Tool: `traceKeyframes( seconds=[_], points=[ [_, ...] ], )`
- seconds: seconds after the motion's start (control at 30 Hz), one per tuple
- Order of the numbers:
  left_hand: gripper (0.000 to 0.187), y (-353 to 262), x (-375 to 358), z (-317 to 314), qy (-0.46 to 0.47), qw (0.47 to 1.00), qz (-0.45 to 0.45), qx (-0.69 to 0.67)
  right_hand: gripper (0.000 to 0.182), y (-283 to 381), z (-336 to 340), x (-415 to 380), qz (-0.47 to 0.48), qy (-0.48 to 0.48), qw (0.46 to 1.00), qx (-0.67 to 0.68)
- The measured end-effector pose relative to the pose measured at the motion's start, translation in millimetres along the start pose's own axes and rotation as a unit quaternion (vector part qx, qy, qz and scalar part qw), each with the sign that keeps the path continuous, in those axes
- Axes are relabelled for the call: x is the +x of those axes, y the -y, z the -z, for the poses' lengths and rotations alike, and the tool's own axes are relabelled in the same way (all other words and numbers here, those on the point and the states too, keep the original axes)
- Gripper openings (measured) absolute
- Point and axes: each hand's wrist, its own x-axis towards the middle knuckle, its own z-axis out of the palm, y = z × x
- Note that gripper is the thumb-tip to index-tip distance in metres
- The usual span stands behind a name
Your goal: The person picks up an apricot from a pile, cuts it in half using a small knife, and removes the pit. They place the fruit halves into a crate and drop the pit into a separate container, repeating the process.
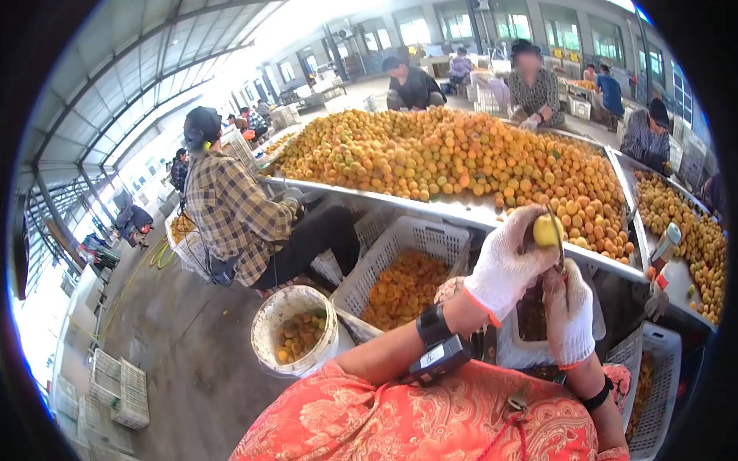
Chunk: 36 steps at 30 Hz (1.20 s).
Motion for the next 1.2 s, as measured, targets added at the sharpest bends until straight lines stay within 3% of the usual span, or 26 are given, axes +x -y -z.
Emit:
traceKeyframes(
  seconds=[0.03, 0.07, 0.1, 0.23, 0.5, 0.73, 0.9, 1.0, 1.2],
  points=[
    [0.049, 0, 1, 2, -0.004, 1.0, -0.005, 0.012, 0.038, 1, -1, 2, 0.031, 0.008, 0.999, -0.008],
    [0.049, 10, 5, 5, -0.027, 0.988, -0.114, 0.104, 0.037, 12, -3, 1, -0.015, 0.008, 0.999, -0.028],
    [0.05, 0, 3, 8, -0.014, 0.992, -0.066, 0.108, 0.038, 14, -6, 1, 0.0, 0.001, 0.999, -0.034],
    [0.046, -2, -2, 14, -0.006, 0.993, -0.09, 0.081, 0.031, 27, -10, -4, -0.026, 0.021, 0.999, 0.01],
    [0.047, -12, -15, 18, 0.022, 0.996, 0.018, -0.087, 0.021, 36, -14, -9, -0.063, 0.038, 0.997, -0.006],
    [0.046, -2, -11, 20, 0.027, 0.998, -0.017, -0.049, 0.02, 26, -13, -9, -0.062, 0.048, 0.996, 0.03],
    [0.046, -15, -16, 18, 0.026, 0.997, 0.061, -0.049, 0.018, 31, -15, -8, -0.079, 0.043, 0.995, 0.046],
    [0.046, -3, -13, 16, 0.02, 0.995, 0.036, -0.095, 0.017, 29, -11, -10, -0.108, 0.045, 0.992, 0.056],
    [0.047, -3, -13, 15, 0.028, 0.99, 0.083, -0.11, 0.015, 32, -8, -10, -0.117, 0.061, 0.991, 0.039]
  ],
)
